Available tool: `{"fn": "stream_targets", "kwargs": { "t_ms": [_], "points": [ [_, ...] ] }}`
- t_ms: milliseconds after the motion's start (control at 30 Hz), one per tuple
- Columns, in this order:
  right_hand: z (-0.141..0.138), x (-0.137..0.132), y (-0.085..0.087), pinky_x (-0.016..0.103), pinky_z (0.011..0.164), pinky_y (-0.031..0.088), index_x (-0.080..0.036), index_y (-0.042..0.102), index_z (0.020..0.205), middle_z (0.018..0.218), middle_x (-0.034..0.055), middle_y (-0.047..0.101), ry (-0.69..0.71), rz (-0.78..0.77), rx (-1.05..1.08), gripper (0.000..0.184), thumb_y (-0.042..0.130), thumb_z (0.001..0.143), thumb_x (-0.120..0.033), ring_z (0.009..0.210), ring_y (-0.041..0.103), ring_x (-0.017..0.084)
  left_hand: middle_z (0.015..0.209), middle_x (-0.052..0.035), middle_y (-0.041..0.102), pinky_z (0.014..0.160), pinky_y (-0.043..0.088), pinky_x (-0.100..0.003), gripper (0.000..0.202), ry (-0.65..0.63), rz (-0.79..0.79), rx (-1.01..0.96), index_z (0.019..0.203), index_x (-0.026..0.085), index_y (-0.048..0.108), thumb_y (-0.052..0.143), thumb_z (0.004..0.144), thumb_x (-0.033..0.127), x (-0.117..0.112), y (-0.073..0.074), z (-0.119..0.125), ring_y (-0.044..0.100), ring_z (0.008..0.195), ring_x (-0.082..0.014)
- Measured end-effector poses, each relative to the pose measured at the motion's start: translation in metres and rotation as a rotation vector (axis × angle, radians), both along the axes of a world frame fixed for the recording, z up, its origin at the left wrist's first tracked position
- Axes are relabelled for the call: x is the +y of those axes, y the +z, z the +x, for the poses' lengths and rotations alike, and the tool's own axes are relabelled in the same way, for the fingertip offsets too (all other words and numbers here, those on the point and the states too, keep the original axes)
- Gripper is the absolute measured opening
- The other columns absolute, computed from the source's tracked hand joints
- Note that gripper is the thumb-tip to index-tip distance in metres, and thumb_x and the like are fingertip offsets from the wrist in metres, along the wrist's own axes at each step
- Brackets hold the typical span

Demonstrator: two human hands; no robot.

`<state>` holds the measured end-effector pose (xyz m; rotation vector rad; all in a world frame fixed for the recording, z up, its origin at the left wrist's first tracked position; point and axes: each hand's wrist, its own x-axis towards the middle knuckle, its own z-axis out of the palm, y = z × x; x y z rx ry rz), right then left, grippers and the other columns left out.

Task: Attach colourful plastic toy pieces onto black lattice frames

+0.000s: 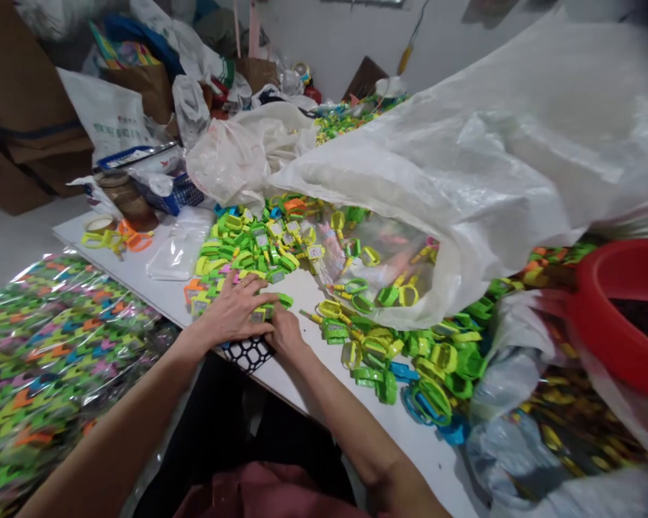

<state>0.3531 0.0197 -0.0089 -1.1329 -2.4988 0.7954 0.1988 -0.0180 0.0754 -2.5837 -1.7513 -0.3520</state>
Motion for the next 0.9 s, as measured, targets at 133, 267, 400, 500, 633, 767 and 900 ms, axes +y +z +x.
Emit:
{"fn": "stream_targets", "kwargs": {
  "t_ms": [133, 267, 400, 500, 633, 767, 900],
  "points": [
    [0.004, -0.022, -0.01, 0.03, 0.077, 0.05, -0.019, 0.058, 0.111, 0.101, 0.0088, 0.065, -0.064, -0.003, 0.01, 0.024, 0.048, 0.089, -0.02, 0.091, 0.062, 0.022, 0.104, -0.0071, 0.065, 0.114, 0.018, -0.057, 0.036, -0.089, 0.028, -0.016, 0.095, 0.022, 0.064, 0.058, 0.088, 0.057, -0.005, -0.005, 0.002, 0.055, 0.115, -0.0284],
    [-0.003, -0.023, -0.007, 0.028, 0.079, 0.048, -0.02, 0.058, 0.111, 0.103, 0.0073, 0.065, -0.098, -0.004, 0.027, 0.023, 0.048, 0.091, -0.019, 0.094, 0.06, 0.02, 0.1, -0.0071, 0.064, 0.113, 0.021, -0.056, 0.041, -0.099, 0.08, 0.022, 0.09, 0.021, 0.063, 0.05, 0.092, 0.06, -0.002, -0.006, 0.0, 0.056, 0.109, -0.0273],
    [0.018, 0.004, 0.017, 0.026, 0.079, 0.048, -0.018, 0.063, 0.104, 0.099, 0.0075, 0.068, 0.038, -0.04, 0.05, 0.017, 0.051, 0.093, -0.021, 0.09, 0.062, 0.018, 0.1, -0.0072, 0.065, 0.111, 0.022, -0.057, 0.043, -0.018, 0.109, 0.039, 0.092, 0.022, 0.065, 0.045, 0.094, 0.06, 0.009, -0.009, -0.006, 0.058, 0.104, -0.0262],
    [0.068, 0.025, 0.034, 0.026, 0.076, 0.048, -0.017, 0.067, 0.101, 0.096, 0.0083, 0.07, -0.042, 0.0, -0.051, 0.018, 0.051, 0.093, -0.02, 0.084, 0.063, 0.018, 0.1, -0.0061, 0.066, 0.111, 0.019, -0.058, 0.043, 0.038, 0.116, 0.001, 0.092, 0.023, 0.067, 0.045, 0.094, 0.06, 0.015, -0.011, -0.006, 0.058, 0.106, -0.0261],
    [0.124, 0.049, 0.037, 0.03, 0.071, 0.046, -0.014, 0.07, 0.09, 0.092, 0.0155, 0.069, -0.29, 0.143, -0.478, 0.018, 0.051, 0.09, -0.012, 0.08, 0.065, 0.023, 0.095, -0.0062, 0.066, 0.107, 0.021, -0.062, 0.043, 0.124, 0.07, -0.015, 0.091, 0.022, 0.068, 0.045, 0.095, 0.058, 0.022, -0.009, 0.0, 0.059, 0.101, -0.0275],
    [0.133, 0.057, 0.035, 0.029, 0.064, 0.042, -0.012, 0.068, 0.083, 0.087, 0.0157, 0.067, -0.285, 0.151, -0.641, 0.028, 0.043, 0.091, -0.006, 0.072, 0.064, 0.021, 0.109, -0.008, 0.067, 0.108, 0.024, -0.058, 0.039, 0.148, 0.01, -0.043, 0.099, 0.022, 0.069, 0.046, 0.096, 0.053, 0.022, 0.003, 0.0, 0.058, 0.11, -0.0284],
    [0.119, 0.044, 0.047, 0.027, 0.062, 0.041, -0.014, 0.065, 0.083, 0.078, 0.0087, 0.065, -0.352, 0.116, -0.368, 0.011, 0.055, 0.088, -0.017, 0.067, 0.061, 0.019, 0.138, -0.0105, 0.055, 0.113, 0.022, -0.059, 0.043, 0.361, 0.138, -0.198, 0.122, 0.024, 0.063, 0.038, 0.099, 0.051, 0.001, 0.014, -0.014, 0.047, 0.13, -0.0291]
  ]
}}
